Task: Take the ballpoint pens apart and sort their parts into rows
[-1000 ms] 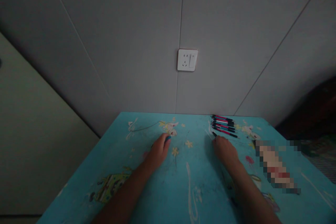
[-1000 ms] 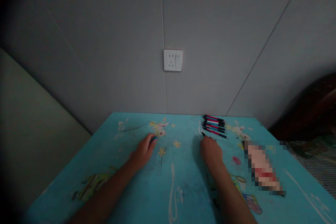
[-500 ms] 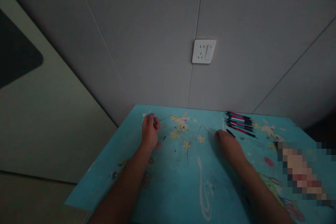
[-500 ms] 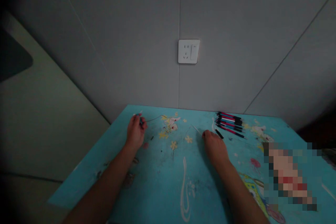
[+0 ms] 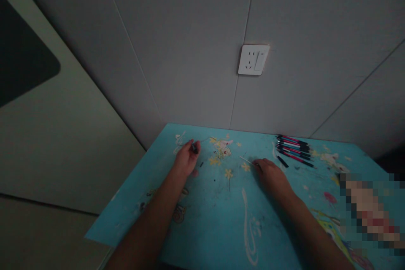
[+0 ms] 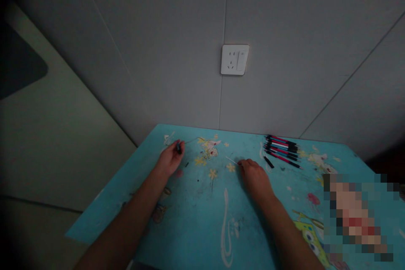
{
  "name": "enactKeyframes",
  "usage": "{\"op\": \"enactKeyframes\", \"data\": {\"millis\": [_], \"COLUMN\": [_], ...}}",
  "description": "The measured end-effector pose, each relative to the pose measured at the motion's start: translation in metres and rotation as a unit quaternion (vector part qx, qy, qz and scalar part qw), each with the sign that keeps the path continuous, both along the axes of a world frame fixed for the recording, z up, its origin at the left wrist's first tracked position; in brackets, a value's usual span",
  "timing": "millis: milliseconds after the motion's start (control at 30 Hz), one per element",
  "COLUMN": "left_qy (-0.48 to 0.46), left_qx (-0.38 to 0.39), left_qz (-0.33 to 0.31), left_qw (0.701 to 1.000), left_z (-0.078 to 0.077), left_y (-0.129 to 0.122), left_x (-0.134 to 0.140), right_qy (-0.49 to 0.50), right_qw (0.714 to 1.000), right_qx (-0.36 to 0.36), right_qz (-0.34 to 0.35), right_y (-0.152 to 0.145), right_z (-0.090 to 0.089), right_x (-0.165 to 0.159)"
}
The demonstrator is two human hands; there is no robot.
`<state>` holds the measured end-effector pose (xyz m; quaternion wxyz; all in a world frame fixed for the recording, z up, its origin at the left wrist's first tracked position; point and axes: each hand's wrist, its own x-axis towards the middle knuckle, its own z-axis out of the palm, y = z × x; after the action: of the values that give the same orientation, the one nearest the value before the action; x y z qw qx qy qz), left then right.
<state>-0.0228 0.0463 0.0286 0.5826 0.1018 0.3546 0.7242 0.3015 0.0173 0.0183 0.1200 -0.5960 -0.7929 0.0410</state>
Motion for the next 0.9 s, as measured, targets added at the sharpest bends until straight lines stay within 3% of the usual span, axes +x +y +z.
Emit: {"op": "enactKeyframes", "data": {"millis": [200, 400, 467, 500, 600, 633, 667, 733, 900], "left_qy": [0.156, 0.377, 0.508, 0.596, 0.807, 0.834, 0.85, 0.862, 0.856], "left_qx": [-0.01, -0.014, -0.021, -0.027, -0.032, -0.028, -0.022, -0.01, 0.031], "left_qz": [-0.016, -0.024, -0.051, -0.077, -0.167, -0.187, -0.2, -0.217, -0.263], "left_qw": [0.988, 0.926, 0.859, 0.799, 0.565, 0.518, 0.487, 0.457, 0.444], "left_z": [0.001, 0.004, 0.006, 0.007, 0.008, 0.008, 0.007, 0.004, 0.0], "left_y": [-0.002, -0.013, -0.02, -0.023, -0.03, -0.031, -0.032, -0.031, -0.028], "left_x": [-0.001, -0.018, -0.021, -0.022, -0.02, -0.02, -0.019, -0.019, -0.024], "right_qy": [-0.013, -0.029, -0.036, -0.038, -0.034, -0.033, -0.032, -0.036, -0.034], "right_qw": [1.0, 0.999, 0.999, 0.999, 0.999, 0.999, 0.999, 0.999, 0.999], "right_qx": [0.002, 0.008, 0.007, 0.007, 0.011, 0.012, 0.013, 0.013, 0.013], "right_qz": [0.005, 0.013, 0.007, 0.006, 0.006, 0.007, 0.007, 0.003, -0.003], "right_y": [-0.002, -0.002, -0.003, -0.003, -0.004, -0.004, -0.005, -0.005, -0.007], "right_z": [0.003, 0.003, 0.003, 0.004, 0.005, 0.005, 0.005, 0.006, 0.011], "right_x": [-0.001, -0.003, -0.004, -0.004, -0.004, -0.005, -0.005, -0.006, -0.009]}}
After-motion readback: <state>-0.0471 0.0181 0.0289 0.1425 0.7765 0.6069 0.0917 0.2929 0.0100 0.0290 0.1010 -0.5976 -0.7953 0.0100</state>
